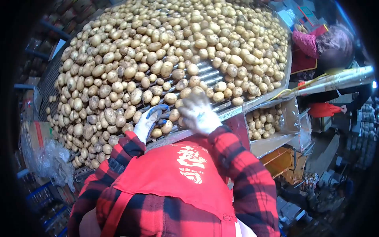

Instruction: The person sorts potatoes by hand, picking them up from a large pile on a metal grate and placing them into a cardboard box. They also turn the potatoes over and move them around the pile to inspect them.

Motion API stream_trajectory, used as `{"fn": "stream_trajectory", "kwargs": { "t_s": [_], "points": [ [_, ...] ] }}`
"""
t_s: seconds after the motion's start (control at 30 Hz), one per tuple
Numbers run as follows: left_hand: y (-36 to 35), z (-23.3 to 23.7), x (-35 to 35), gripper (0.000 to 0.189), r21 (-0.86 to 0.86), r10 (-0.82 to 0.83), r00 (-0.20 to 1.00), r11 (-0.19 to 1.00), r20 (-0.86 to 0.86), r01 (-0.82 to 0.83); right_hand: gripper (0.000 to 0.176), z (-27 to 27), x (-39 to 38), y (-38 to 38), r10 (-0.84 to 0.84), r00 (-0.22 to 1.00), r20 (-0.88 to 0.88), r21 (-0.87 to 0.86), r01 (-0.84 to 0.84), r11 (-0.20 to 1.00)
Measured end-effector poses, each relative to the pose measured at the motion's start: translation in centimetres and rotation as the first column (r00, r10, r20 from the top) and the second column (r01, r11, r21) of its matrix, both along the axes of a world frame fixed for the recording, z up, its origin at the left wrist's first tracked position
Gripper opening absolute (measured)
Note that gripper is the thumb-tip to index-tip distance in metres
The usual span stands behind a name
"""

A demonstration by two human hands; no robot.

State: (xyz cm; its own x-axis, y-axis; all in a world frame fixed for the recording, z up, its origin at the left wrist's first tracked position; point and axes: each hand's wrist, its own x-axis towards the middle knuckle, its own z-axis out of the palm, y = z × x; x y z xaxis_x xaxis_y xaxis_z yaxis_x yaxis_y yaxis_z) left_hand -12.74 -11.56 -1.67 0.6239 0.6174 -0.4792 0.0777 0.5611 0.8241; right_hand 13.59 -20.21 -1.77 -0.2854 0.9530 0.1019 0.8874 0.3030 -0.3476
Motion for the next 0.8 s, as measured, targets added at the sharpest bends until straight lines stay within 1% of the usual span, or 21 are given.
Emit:
{"fn": "stream_trajectory", "kwargs": {
  "t_s": [0.07,0.1,0.13,0.2,0.23,0.27,0.3,0.33,0.37,0.4,0.47,0.5,0.53,0.57,0.6,0.63,0.67,0.7,0.73,0.77,0.8],
  "points": [
    [0.1,1.5,-1.2,0.05,0.012,0.021,1.0,1.0,0.003,-0.021,0.05,-0.2,2.2,1.1,-0.148,0.989,-0.002,0.078,0.147,0.986],
    [-0.4,0.8,-1.7,0.05,-0.035,0.127,0.991,0.992,0.041,-0.125,0.048,0.6,3.5,1.4,-0.26,0.962,0.085,0.051,0.256,0.965],
    [-0.6,0.5,-2.2,0.049,-0.101,0.17,0.981,0.982,0.098,-0.16,0.047,-1.6,5.6,1.8,-0.439,0.898,-0.017,-0.025,0.439,0.898],
    [-0.7,0.1,-3.4,0.048,-0.226,0.243,0.95,0.954,0.194,-0.198,0.052,-0.7,5.5,4.2,-0.553,0.832,0.048,0.286,0.519,0.806],
    [-0.7,0.1,-3.4,0.048,-0.222,0.251,0.941,0.954,0.228,-0.201,0.05,1.4,4.5,6.3,-0.408,0.913,-0.013,0.28,0.395,0.875],
    [-0.5,0.4,-3.2,0.049,-0.255,0.249,0.945,0.947,0.211,-0.192,0.048,3.7,3.0,8.9,-0.255,0.964,-0.072,0.282,0.265,0.922],
    [0.0,0.8,-2.8,0.049,-0.286,0.244,0.949,0.941,0.198,-0.182,0.051,4.3,1.3,11.5,-0.09,0.992,-0.086,0.372,0.115,0.921],
    [0.5,1.0,-2.3,0.049,-0.314,0.239,0.953,0.933,0.185,-0.173,0.064,3.8,0.0,14.0,0.013,0.996,-0.089,0.322,0.017,0.947],
    [0.9,0.5,-1.9,0.053,-0.334,0.217,0.965,0.929,0.15,-0.157,0.062,2.6,-1.3,16.5,0.029,0.999,-0.043,0.356,-0.012,0.934],
    [1.0,0.2,-1.7,0.053,-0.347,0.203,0.967,0.927,0.154,-0.139,0.062,0.0,-2.1,18.6,-0.01,0.998,-0.061,0.38,0.033,0.924],
    [1.3,0.3,-1.5,0.054,-0.371,0.184,0.97,0.922,0.161,-0.113,0.053,-0.8,-4.4,19.6,-0.215,0.972,0.092,0.142,0.201,0.969],
    [0.8,0.9,-2.2,0.058,-0.397,0.22,0.931,0.913,0.29,-0.092,0.047,-1.0,-4.8,19.7,-0.203,0.958,0.2,0.001,0.207,0.978],
    [1.1,0.7,-2.4,0.06,-0.404,0.242,0.93,0.907,0.276,-0.117,0.042,-0.1,-5.1,19.7,-0.172,0.935,0.312,-0.134,0.222,0.966],
    [0.9,0.1,-2.6,0.062,-0.42,0.265,0.928,0.897,0.262,-0.138,0.035,0.2,-4.6,19.1,-0.132,0.947,0.294,-0.085,0.163,0.983],
    [0.6,-0.5,-2.6,0.064,-0.438,0.28,0.927,0.886,0.25,-0.149,0.042,0.7,-3.6,19.2,-0.121,0.966,0.23,-0.272,0.183,0.945],
    [0.4,-1.1,-2.8,0.069,-0.462,0.326,0.879,0.875,0.347,-0.142,0.046,2.4,-3.6,19.1,-0.192,0.966,0.174,-0.339,0.242,0.909],
    [1.0,-0.3,-2.4,0.067,-0.536,0.38,0.854,0.831,0.355,-0.146,0.05,3.7,-3.7,18.3,-0.266,0.956,0.122,-0.41,0.292,0.864],
    [1.3,0.6,-2.1,0.066,-0.611,0.435,0.828,0.778,0.355,-0.146,0.05,4.3,-3.8,17.5,-0.284,0.948,-0.147,-0.566,0.154,0.81],
    [1.7,1.7,-1.9,0.065,-0.681,0.491,0.798,0.718,0.349,-0.144,0.051,4.6,-3.9,16.7,-0.328,0.857,-0.398,-0.667,-0.025,0.745],
    [2.1,2.2,-1.7,0.065,-0.619,0.47,0.706,0.784,0.529,-0.058,0.052,4.2,-4.2,15.6,-0.164,0.863,-0.477,-0.539,-0.14,0.831],
    [2.7,1.9,-1.6,0.063,-0.71,0.518,0.691,0.704,0.504,-0.01,0.044,4.1,-4.4,15.3,-0.026,0.879,-0.475,-0.38,-0.179,0.907]
  ]
}}
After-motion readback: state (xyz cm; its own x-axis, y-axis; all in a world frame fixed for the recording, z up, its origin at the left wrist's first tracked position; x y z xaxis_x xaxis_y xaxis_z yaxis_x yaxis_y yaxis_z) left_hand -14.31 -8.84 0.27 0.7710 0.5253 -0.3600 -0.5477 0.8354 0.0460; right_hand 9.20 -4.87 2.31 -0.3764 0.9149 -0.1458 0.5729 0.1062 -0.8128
